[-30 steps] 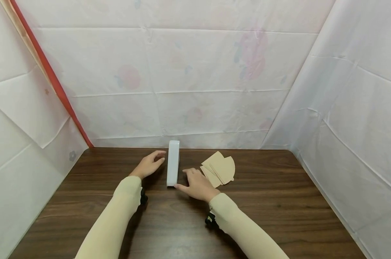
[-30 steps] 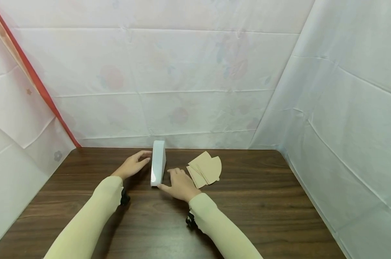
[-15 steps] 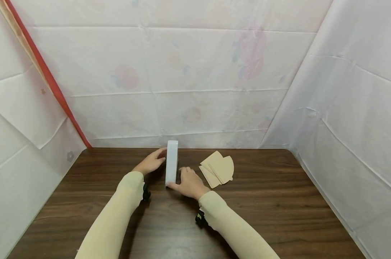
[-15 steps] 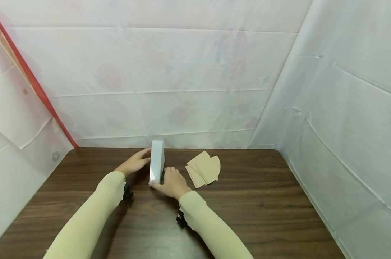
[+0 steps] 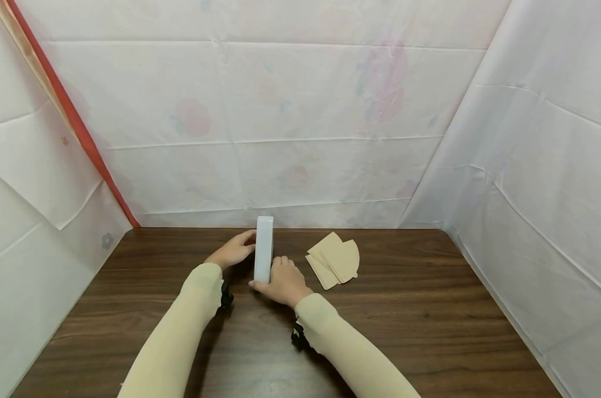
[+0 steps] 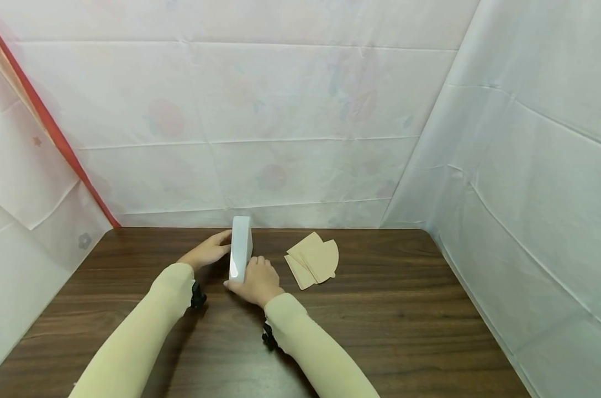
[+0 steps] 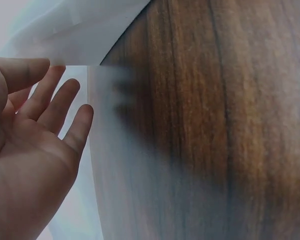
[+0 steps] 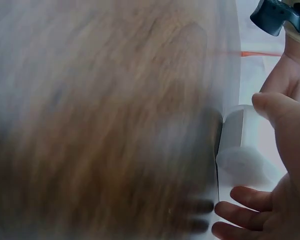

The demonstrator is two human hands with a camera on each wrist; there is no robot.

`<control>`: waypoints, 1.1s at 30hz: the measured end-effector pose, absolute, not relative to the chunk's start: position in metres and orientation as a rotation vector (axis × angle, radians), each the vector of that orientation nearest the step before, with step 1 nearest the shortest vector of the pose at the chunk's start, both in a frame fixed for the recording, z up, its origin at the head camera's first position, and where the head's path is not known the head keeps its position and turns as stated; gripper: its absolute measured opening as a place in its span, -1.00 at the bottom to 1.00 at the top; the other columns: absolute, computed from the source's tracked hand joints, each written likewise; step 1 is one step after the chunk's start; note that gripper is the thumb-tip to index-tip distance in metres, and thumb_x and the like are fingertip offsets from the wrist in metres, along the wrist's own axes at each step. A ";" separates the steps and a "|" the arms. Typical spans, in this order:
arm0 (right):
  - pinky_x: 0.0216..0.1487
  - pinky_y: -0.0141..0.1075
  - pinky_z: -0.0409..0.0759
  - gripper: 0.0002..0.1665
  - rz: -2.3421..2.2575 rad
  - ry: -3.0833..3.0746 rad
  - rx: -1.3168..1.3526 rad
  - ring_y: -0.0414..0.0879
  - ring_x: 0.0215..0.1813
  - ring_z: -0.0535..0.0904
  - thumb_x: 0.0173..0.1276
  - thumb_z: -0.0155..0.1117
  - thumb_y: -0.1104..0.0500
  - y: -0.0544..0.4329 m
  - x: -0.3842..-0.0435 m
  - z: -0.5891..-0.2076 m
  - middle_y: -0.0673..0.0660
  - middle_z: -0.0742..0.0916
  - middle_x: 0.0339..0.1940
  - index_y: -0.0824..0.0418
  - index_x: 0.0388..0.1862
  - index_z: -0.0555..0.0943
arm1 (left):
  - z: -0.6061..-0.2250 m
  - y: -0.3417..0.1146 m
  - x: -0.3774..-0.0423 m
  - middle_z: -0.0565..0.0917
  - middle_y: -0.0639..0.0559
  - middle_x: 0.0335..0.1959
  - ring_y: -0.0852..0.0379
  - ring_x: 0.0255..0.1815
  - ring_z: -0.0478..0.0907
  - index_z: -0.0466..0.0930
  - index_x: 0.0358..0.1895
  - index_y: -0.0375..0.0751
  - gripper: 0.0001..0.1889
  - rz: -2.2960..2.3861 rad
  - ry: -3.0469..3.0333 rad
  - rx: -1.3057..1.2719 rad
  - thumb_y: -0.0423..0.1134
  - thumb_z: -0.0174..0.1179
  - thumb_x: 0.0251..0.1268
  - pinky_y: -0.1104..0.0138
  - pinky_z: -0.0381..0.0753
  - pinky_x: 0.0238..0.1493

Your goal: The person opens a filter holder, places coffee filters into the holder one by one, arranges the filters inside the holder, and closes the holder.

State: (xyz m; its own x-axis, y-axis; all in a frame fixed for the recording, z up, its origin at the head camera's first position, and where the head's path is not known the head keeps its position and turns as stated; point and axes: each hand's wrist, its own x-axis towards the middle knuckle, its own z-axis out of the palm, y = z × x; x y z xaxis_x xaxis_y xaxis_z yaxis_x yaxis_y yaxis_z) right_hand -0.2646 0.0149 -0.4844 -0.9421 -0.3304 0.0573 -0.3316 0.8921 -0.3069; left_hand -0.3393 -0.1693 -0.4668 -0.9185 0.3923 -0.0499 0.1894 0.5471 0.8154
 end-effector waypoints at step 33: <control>-0.24 -0.25 0.53 -0.09 0.539 -2.994 0.586 -0.09 -0.19 0.44 0.24 0.29 -0.39 0.021 -0.256 -0.488 0.10 0.55 -0.17 0.38 0.14 0.48 | -0.475 -0.169 -0.325 0.33 -0.36 0.42 -0.31 0.40 0.31 0.20 0.48 -0.41 -0.50 1.491 2.482 0.519 -0.37 -0.02 0.56 -0.14 0.24 0.37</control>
